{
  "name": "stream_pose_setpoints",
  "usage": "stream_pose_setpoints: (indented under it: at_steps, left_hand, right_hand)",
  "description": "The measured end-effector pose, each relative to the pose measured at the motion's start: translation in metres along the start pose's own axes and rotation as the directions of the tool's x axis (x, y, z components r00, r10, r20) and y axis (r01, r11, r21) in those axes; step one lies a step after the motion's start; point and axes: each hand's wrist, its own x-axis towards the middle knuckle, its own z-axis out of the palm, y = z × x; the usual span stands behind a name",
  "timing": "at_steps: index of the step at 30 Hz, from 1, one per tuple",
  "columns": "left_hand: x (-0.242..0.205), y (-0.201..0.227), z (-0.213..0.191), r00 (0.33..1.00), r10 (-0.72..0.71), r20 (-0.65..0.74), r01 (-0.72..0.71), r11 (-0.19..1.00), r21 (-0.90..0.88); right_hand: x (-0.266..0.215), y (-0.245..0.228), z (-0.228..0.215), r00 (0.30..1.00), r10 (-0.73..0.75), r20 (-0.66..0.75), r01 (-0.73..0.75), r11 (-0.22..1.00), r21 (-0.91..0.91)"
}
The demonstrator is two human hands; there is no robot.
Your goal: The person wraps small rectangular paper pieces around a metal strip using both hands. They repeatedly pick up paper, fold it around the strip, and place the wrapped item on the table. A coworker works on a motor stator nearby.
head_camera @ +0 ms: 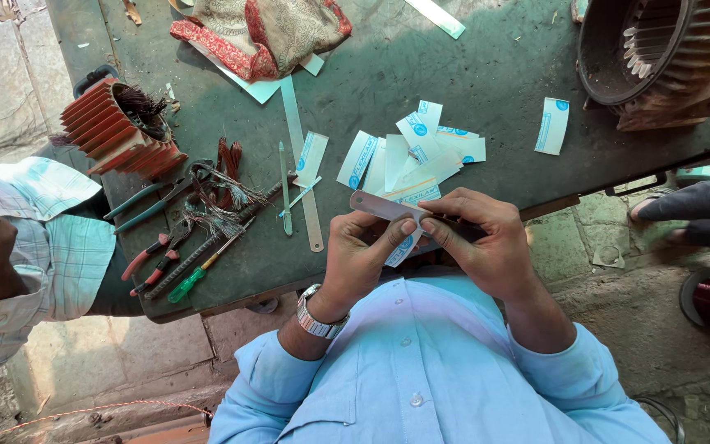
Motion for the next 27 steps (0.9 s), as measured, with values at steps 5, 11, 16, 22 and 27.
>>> stream_pose_setpoints:
  at_steps: [5,11,16,22,27]
  left_hand:
    - [-0.004,-0.0027,0.0034,0.999,0.025,-0.033,-0.024,0.999,0.031]
    - [-0.0066,-0.0009,0.0013,0.999,0.025,-0.034,-0.022,0.994,0.105]
    - [-0.0088,-0.0021,0.0005,0.999,0.04,-0.037,-0.035,0.99,0.137]
    - [-0.0104,-0.0015,-0.0001,0.998,0.05,-0.03,-0.043,0.981,0.189]
    - [-0.0088,-0.0016,0.0017,0.999,0.047,-0.021,-0.043,0.982,0.182]
  right_hand:
    - [-0.0023,-0.0002,0.0011,1.0,-0.006,0.002,0.006,1.0,-0.02]
    - [-0.0034,-0.0016,0.0006,0.999,-0.034,0.019,0.035,0.999,-0.038]
    - [-0.0051,-0.0025,0.0003,0.999,-0.042,0.023,0.043,0.998,-0.055]
    - [-0.0058,-0.003,-0.0007,0.998,-0.06,0.024,0.062,0.995,-0.079]
    - [-0.0083,-0.005,-0.0024,0.999,-0.04,0.017,0.041,0.997,-0.064]
